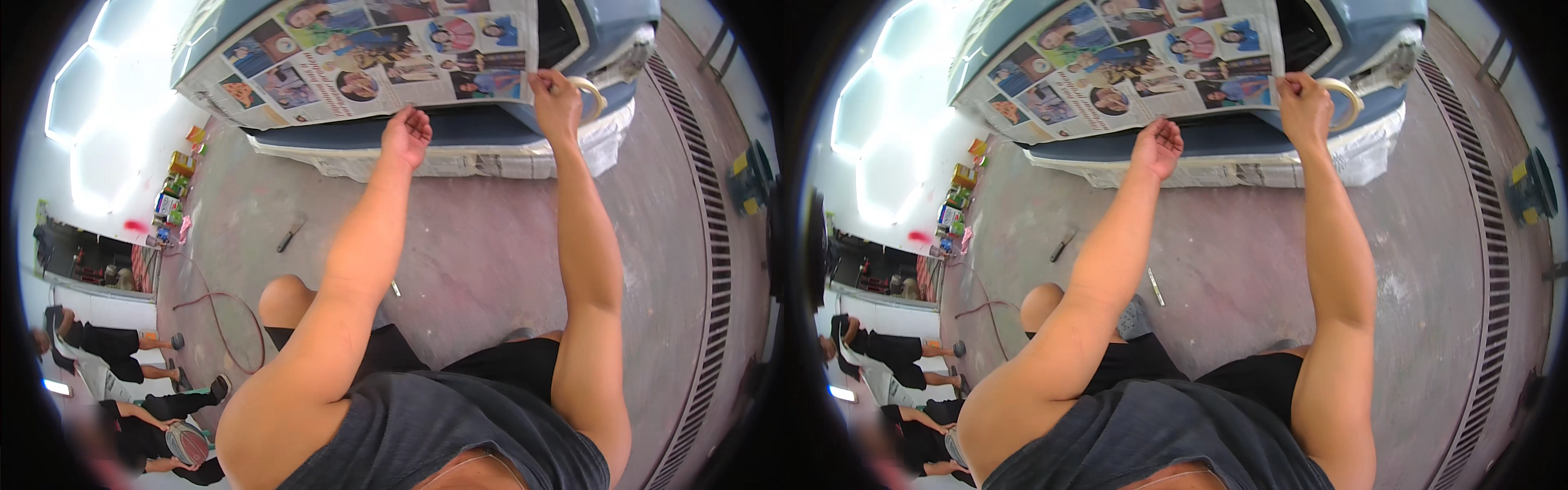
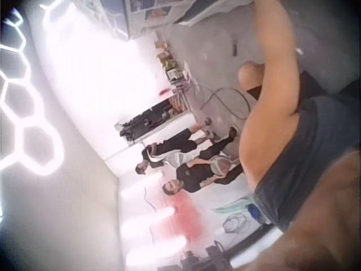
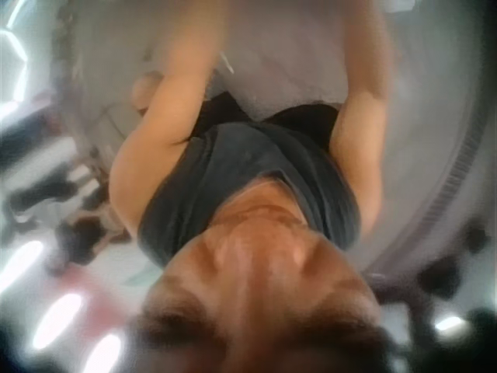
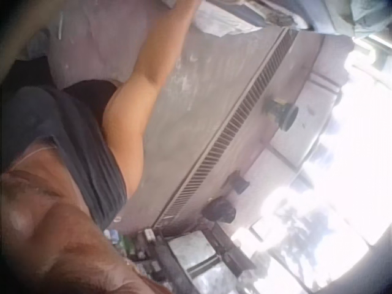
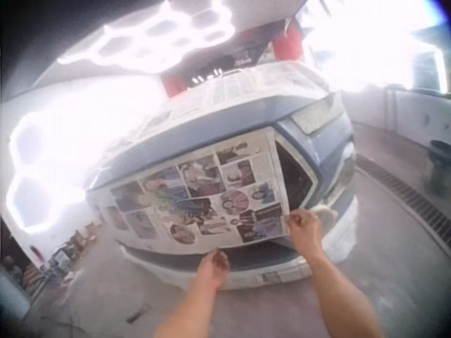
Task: The person covers the front bumper and grille of a light blue car with newspaper sheets, securing them with masking tape. They smooth the paper and apply tape along the edges to hold the newspaper in place.
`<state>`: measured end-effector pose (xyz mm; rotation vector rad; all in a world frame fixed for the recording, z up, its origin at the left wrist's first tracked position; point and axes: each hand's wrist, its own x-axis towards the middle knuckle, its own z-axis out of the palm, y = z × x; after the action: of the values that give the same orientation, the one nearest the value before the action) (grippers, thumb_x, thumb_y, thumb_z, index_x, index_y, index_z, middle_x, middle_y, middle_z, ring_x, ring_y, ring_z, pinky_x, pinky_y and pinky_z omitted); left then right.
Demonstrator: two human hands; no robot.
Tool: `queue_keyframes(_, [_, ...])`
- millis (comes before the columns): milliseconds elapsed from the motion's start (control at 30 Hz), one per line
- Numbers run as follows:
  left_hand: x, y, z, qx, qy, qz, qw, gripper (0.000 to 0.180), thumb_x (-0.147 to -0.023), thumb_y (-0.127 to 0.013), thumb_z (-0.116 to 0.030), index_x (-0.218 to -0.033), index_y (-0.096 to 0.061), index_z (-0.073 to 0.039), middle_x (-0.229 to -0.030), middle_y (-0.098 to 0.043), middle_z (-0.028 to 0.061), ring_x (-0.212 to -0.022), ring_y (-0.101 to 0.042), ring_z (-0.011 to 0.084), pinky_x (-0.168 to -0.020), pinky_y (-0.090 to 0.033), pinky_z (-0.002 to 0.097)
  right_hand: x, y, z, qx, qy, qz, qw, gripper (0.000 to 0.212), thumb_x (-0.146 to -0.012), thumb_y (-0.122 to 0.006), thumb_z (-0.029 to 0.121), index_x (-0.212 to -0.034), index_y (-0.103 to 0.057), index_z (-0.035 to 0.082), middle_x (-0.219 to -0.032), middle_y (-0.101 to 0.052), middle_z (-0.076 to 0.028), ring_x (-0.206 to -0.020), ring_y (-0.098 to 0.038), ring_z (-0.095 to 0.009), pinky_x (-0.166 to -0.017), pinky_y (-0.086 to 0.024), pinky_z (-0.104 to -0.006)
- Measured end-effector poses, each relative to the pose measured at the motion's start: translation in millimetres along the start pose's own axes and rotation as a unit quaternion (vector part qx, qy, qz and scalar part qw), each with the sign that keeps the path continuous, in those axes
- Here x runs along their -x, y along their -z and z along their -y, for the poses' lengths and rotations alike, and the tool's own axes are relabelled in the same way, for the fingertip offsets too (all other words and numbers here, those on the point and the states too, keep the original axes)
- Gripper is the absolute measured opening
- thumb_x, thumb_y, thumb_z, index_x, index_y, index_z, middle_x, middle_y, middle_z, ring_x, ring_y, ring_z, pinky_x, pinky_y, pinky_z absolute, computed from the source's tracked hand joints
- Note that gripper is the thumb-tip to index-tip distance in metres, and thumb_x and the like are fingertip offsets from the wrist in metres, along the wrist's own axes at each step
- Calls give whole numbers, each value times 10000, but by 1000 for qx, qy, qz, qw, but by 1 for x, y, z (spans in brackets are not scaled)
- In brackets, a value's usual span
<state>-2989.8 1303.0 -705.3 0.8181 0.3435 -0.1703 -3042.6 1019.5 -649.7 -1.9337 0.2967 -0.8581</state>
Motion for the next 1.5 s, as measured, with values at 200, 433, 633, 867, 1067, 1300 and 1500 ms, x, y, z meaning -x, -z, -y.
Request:
queue_keyframes(200, [-16, 22, -12, 18, -22, 39, 999, 156, -991, -669, -234, -890, -637, -120, -784, -679, 27, -725, -654, 158, -645, -533, 320, -4, -19, -9, -24, 45, -16, 999, 279, -914, -747, 283, -1021, -766, 26, -818, -732, -136, -753, -689, -279, -735, -518, -393])
queue_keyframes(433, [2, 20, -8, 6, -36, -58, 998, 92, -973, -684, -203, -987, -627, -132, -813, -662, 2, -695, -650, 133, -615, -507, 306, 1, -3, -8, -13, 58, -36, 998, 265, -978, -684, 239, -1124, -742, 26, -890, -690, -88, -803, -617, -179, -727, -494, -339])
queue_keyframes(633, [17, 56, -39, 9, -169, -198, 966, 131, -961, -648, -131, -1082, -598, -126, -850, -646, 19, -688, -632, 119, -549, -464, 258, 8, 12, -9, -167, 116, -111, 973, 373, -1003, -484, 31, -1347, -627, 20, -875, -588, -35, -724, -506, -102, -678, -429, -244])
queue_keyframes(867, [59, 40, -63, 1, -271, -211, 939, 200, -963, -640, -125, -1158, -597, -111, -904, -663, 32, -764, -644, 126, -590, -463, 263, 53, 10, 21, -344, 269, 41, 899, 646, -969, -424, 62, -1577, -217, -14, -1051, -572, -153, -705, -514, -123, -624, -459, -261])
queue_keyframes(1067, [140, 5, -68, -156, -273, -31, 949, 182, -972, -693, -140, -1141, -684, -72, -983, -706, 39, -842, -670, 134, -715, -502, 270, 111, -26, 53, -435, 137, 327, 828, 973, -849, -502, 16, -1649, 51, 31, -1720, -61, -184, -925, -599, -203, -721, -537, -313])
queue_keyframes(1300, [169, -63, -64, -354, -255, 94, 895, 276, -997, -675, -151, -1244, -698, -30, -1105, -723, 69, -978, -667, 135, -800, -497, 279, 100, -20, 40, -425, 182, 347, 816, 1012, -821, -546, 49, -1628, 60, -30, -1265, -552, -204, -608, -506, -168, -588, -453, -323])
queue_keyframes(1500, [162, -73, -66, -389, -162, 98, 902, 293, -1023, -645, -180, -1260, -698, -17, -1125, -719, 58, -999, -654, 136, -816, -495, 283, 98, -19, 42, -373, 290, 288, 833, 958, -781, -617, 103, -1605, -163, -79, -626, -528, -89, -527, -518, -235, -538, -407, -354])
